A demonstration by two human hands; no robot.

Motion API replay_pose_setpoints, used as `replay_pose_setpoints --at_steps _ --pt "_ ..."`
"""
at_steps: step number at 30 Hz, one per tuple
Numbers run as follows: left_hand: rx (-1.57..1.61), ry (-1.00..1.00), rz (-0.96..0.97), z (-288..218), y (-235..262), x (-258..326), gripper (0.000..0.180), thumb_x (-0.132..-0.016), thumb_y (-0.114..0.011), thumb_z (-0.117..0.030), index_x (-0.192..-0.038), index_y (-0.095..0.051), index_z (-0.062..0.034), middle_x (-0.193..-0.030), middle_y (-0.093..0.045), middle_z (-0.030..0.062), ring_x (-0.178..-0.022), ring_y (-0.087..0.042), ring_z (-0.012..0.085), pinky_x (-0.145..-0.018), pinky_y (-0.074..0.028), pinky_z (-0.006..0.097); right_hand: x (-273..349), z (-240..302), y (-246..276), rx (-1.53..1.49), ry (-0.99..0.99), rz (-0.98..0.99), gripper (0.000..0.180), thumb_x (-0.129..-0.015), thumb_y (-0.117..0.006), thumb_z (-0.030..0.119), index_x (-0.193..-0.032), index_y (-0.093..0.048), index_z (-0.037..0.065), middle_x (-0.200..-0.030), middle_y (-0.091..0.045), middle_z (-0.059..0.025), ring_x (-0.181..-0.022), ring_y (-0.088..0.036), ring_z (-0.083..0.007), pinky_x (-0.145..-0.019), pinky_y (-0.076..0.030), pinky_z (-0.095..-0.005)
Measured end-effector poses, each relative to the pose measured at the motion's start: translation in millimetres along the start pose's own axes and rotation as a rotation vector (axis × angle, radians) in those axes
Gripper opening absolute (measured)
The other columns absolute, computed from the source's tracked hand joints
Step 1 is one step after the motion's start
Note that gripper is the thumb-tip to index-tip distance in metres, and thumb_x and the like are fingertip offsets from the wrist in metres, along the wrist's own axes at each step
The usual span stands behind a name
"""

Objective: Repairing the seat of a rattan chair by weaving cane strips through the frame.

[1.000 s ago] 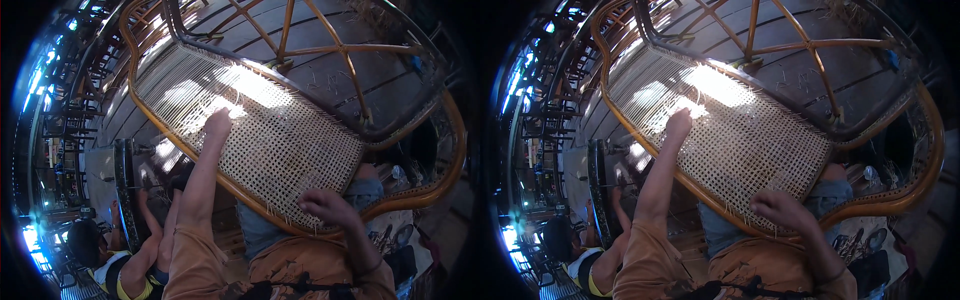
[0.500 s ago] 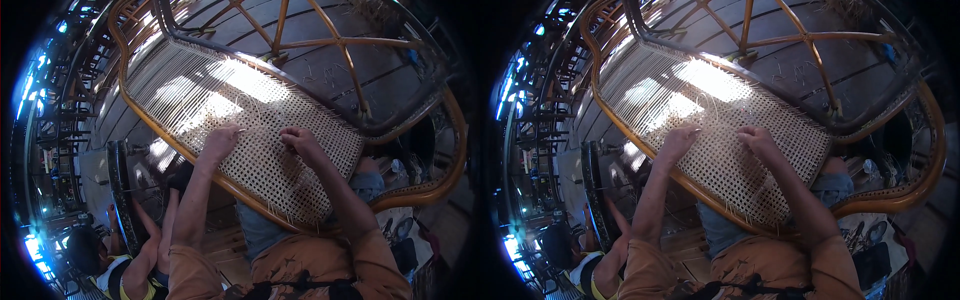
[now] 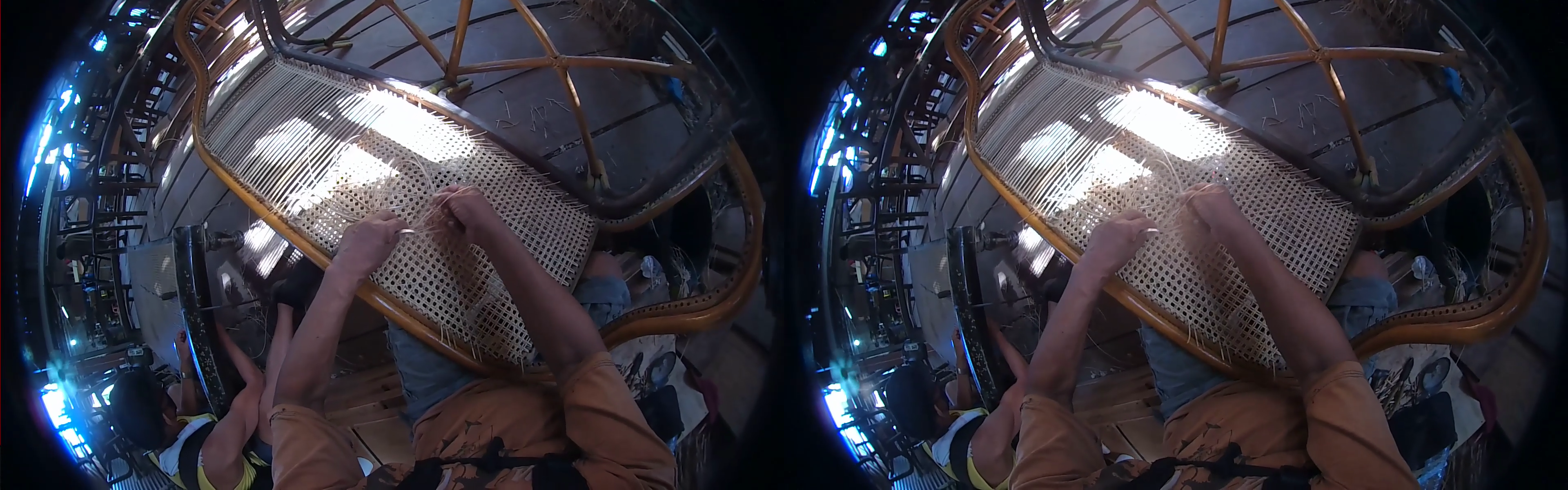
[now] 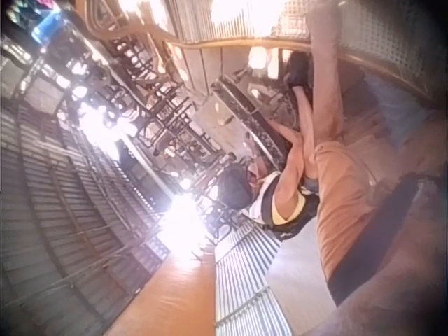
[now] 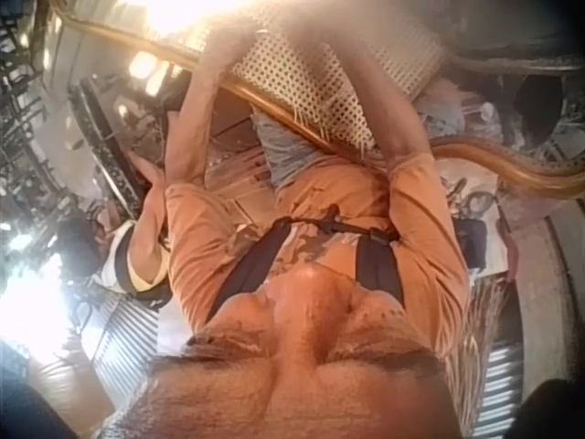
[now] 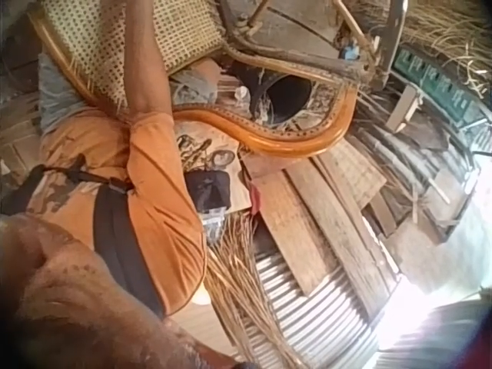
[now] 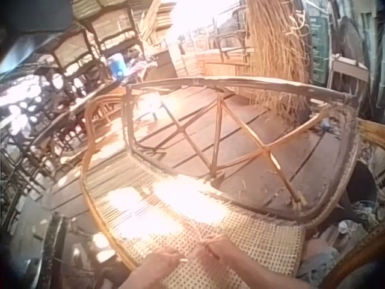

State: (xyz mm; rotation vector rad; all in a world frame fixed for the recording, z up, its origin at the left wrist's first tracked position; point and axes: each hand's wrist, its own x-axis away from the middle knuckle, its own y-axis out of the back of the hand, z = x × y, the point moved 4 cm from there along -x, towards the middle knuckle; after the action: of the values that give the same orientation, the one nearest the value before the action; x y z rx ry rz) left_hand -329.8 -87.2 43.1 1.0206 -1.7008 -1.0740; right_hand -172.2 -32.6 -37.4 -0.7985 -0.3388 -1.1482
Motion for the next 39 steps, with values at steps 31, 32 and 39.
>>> replay_pose_setpoints --at_steps 31,32,39 --pt "0.685 0.164 -0.082 -199 -25 91 0.020 -0.088 -0.053 -0.024 -0.090 -0.060 -0.0053 -0.072 -0.058 0.0071 -0.061 -0.058 0.0201 -0.055 -0.047 0.035 327 -32 136 0.276 0.177 0.084 0.019 -0.086 -0.061 0.019 -0.094 -0.061 0.003 -0.077 -0.060 -0.0030 -0.066 -0.057 -0.0098 -0.060 -0.047 -0.0232" --pt "0.824 0.511 0.052 -184 -29 86 0.021 -0.089 -0.052 -0.023 -0.091 -0.061 -0.0043 -0.069 -0.057 0.0058 -0.058 -0.056 0.0161 -0.052 -0.046 0.033 343 -30 167 0.250 0.097 0.103 0.019 -0.087 -0.059 0.018 -0.096 -0.061 0.002 -0.080 -0.061 -0.0029 -0.068 -0.056 -0.0086 -0.060 -0.045 -0.0232" --pt "1.157 0.311 0.207 -261 -52 -10 0.027 -0.087 -0.055 -0.027 -0.101 -0.064 -0.0056 -0.069 -0.062 0.0088 -0.061 -0.061 0.0178 -0.058 -0.049 0.030 293 -14 245 -0.184 0.315 -0.320 0.031 -0.089 -0.056 0.028 -0.109 -0.056 0.004 -0.077 -0.057 -0.0014 -0.065 -0.054 -0.0107 -0.056 -0.044 -0.0223"
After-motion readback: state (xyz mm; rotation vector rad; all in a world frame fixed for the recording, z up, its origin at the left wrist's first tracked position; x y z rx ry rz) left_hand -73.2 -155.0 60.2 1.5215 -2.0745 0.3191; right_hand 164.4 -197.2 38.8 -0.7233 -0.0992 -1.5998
